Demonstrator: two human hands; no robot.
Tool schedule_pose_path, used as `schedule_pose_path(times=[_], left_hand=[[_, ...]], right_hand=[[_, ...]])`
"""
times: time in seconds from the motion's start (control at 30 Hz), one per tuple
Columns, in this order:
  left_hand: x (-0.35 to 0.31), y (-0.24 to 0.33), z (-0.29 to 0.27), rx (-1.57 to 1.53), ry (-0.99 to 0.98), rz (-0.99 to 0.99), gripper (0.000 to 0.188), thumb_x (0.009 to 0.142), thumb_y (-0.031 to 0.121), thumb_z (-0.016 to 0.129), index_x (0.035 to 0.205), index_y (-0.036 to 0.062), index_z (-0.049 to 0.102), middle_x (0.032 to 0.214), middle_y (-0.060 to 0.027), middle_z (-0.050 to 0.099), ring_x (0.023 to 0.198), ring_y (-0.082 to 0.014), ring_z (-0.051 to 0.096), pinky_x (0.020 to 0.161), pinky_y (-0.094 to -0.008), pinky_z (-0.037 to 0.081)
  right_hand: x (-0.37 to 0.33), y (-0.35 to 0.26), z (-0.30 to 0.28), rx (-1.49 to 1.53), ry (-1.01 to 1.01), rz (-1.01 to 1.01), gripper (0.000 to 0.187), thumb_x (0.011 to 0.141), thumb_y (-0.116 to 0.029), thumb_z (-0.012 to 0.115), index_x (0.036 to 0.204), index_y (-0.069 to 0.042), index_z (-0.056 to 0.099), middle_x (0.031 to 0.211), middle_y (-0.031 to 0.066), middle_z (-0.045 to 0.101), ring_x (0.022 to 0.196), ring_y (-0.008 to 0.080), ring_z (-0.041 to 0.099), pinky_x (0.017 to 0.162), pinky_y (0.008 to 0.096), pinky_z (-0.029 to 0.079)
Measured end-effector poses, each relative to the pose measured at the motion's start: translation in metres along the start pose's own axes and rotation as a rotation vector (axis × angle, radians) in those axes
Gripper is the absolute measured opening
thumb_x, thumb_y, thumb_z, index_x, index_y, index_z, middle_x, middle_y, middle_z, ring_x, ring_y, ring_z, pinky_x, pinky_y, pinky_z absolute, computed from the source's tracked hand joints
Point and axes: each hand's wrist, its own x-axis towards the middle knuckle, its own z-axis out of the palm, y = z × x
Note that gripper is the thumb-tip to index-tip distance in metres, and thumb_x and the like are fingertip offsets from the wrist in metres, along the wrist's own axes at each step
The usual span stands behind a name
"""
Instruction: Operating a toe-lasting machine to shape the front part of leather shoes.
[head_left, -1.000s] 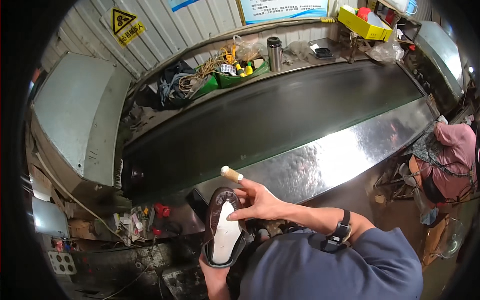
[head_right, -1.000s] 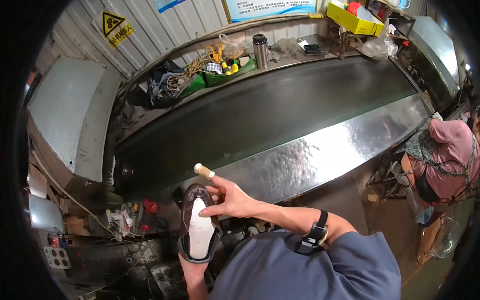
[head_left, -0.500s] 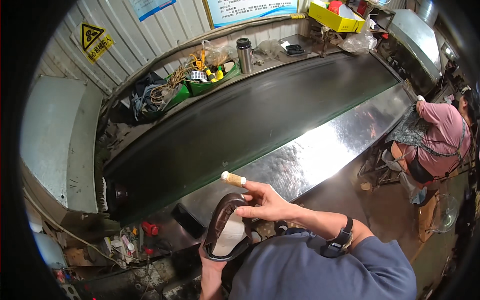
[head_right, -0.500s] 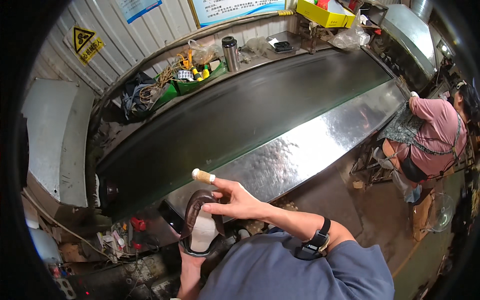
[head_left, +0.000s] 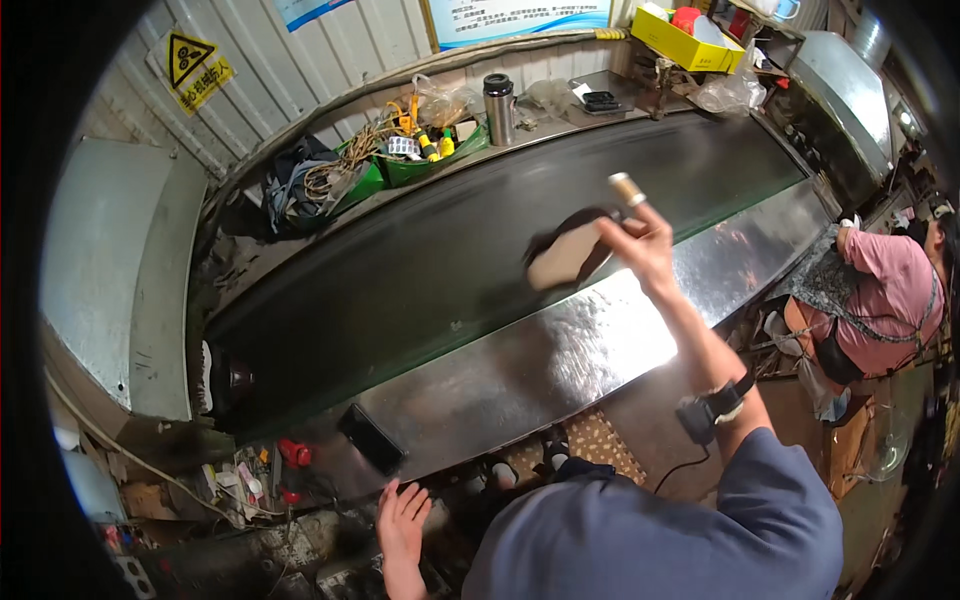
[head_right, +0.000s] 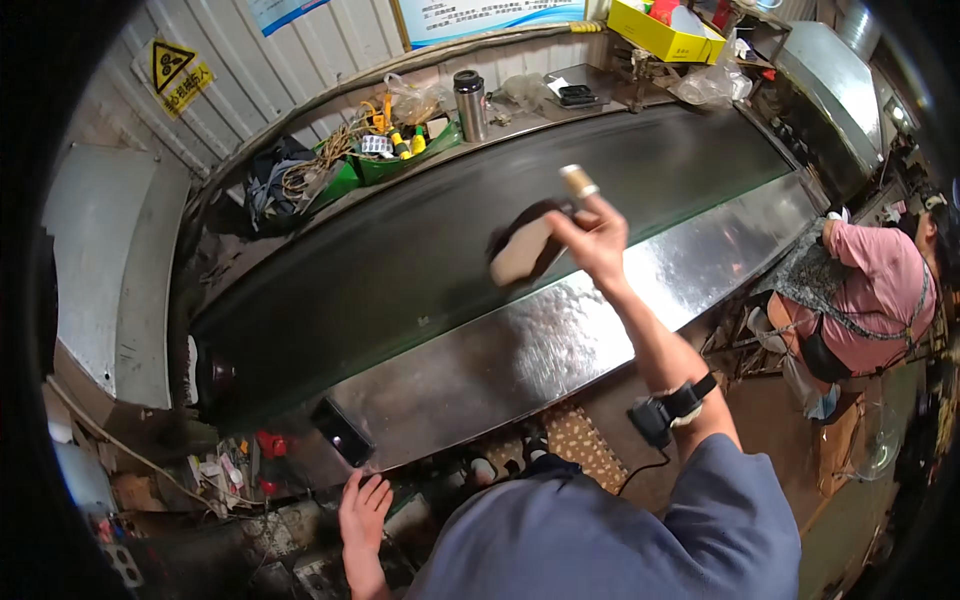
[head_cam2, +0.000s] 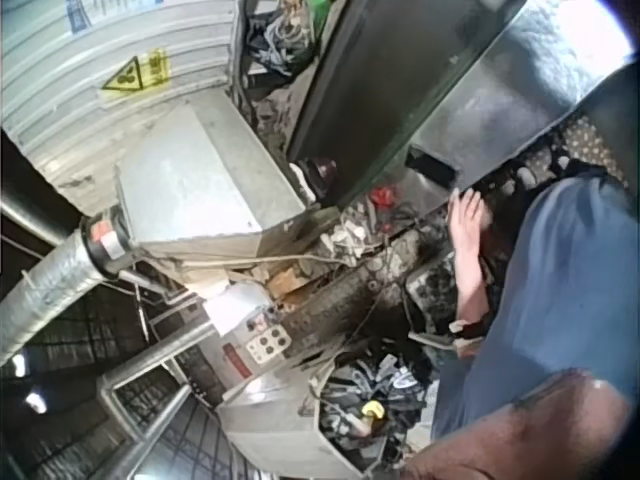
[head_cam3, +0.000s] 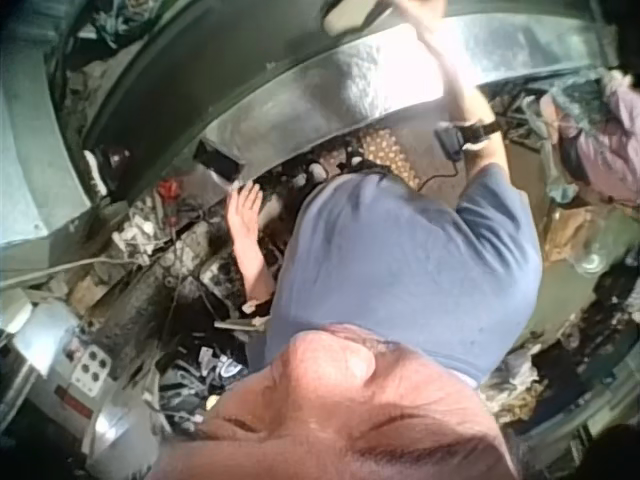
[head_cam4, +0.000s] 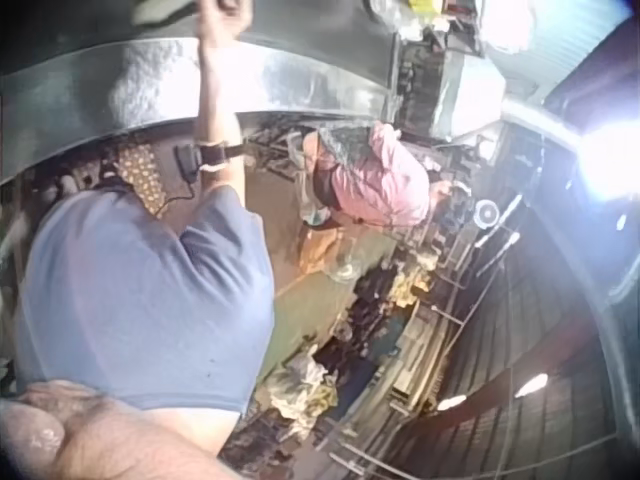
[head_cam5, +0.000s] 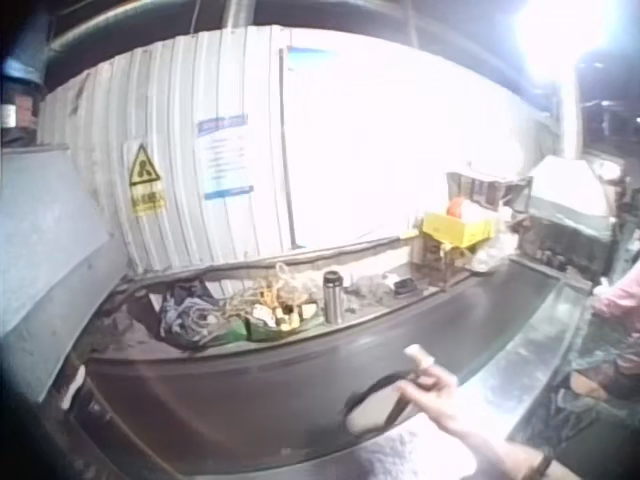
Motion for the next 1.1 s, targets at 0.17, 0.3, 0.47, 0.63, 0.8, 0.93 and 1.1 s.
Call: schedule_pose_path(times=[0.17, 0.3, 0.47, 0.63, 0.8, 0.93, 1.1], left_hand=[[-0.024, -0.028, -0.049, -0.085, 0.166, -0.037, 0.041, 0.1, 0.031, 0.058, 0.134, 0.0092, 0.051, 0.127, -0.0218, 0.056, 0.115, -0.0371, 0.058, 0.102, -0.0494, 0.047], [-0.029, -0.041, -0.064, -0.129, 0.32, -0.08, 0.041, 0.097, 0.031, 0.064, 0.131, 0.0096, 0.054, 0.124, -0.0199, 0.058, 0.114, -0.0353, 0.059, 0.099, -0.0476, 0.05], [-0.006, 0.012, -0.048, 0.046, 0.282, -0.015, 0.037, 0.095, 0.026, 0.067, 0.126, 0.0084, 0.058, 0.126, -0.0215, 0.06, 0.116, -0.0353, 0.061, 0.1, -0.0469, 0.05], [0.096, 0.084, -0.01, 0.07, 0.125, 0.115, 0.038, 0.096, 0.023, 0.066, 0.129, 0.0054, 0.055, 0.117, -0.0172, 0.065, 0.107, -0.0313, 0.067, 0.09, -0.0444, 0.056], [0.188, 0.17, -0.049, 0.276, 0.252, 0.188, 0.038, 0.097, 0.023, 0.062, 0.131, 0.0073, 0.055, 0.115, -0.0141, 0.063, 0.101, -0.0264, 0.066, 0.087, -0.0405, 0.056], [0.278, 0.233, -0.111, 0.487, 0.489, 0.36, 0.053, 0.083, 0.015, 0.076, 0.129, 0.0032, 0.054, 0.105, -0.0104, 0.065, 0.093, -0.018, 0.063, 0.08, -0.0334, 0.053], [0.348, 0.311, -0.184, 1.257, 0.948, 0.499, 0.118, 0.068, 0.026, 0.086, 0.157, 0.0054, 0.011, 0.153, -0.028, 0.031, 0.142, -0.0429, 0.032, 0.118, -0.0465, 0.031]], right_hand=[[0.052, 0.106, -0.083, -0.599, 0.459, -0.063, 0.063, 0.085, -0.013, 0.075, 0.144, -0.009, 0.052, 0.084, 0.0074, 0.072, 0.068, 0.0078, 0.061, 0.06, 0.0226, 0.047], [0.018, 0.179, -0.022, -0.458, 0.254, 0.087, 0.04, 0.09, -0.011, 0.063, 0.13, -0.008, 0.063, 0.072, 0.0042, 0.065, 0.066, 0.0119, 0.062, 0.061, 0.0283, 0.051], [-0.179, 0.1, 0.168, -0.596, -0.963, -0.175, 0.056, 0.089, -0.028, 0.069, 0.137, -0.006, 0.052, 0.122, 0.0251, 0.061, 0.113, 0.0409, 0.06, 0.095, 0.0509, 0.049], [-0.237, 0.123, 0.151, -0.955, -1.313, -0.601, 0.078, 0.093, -0.057, 0.056, 0.155, -0.015, 0.033, 0.163, 0.0135, 0.027, 0.151, 0.0351, 0.022, 0.122, 0.0564, 0.013], [-0.206, 0.114, 0.084, -1.075, -1.263, -0.427, 0.096, 0.083, -0.064, 0.066, 0.15, -0.003, 0.035, 0.157, 0.0185, 0.034, 0.149, 0.0344, 0.027, 0.12, 0.0593, 0.017], [-0.187, 0.091, 0.092, -0.751, -1.072, -0.091, 0.088, 0.086, -0.046, 0.075, 0.152, -0.004, 0.035, 0.123, 0.0186, 0.066, 0.116, 0.0324, 0.064, 0.103, 0.0487, 0.045], [-0.154, 0.07, 0.177, -0.658, -0.486, 0.406, 0.068, 0.091, -0.021, 0.07, 0.151, -0.008, 0.039, 0.082, 0.0141, 0.074, 0.074, 0.0197, 0.073, 0.071, 0.0355, 0.058]])
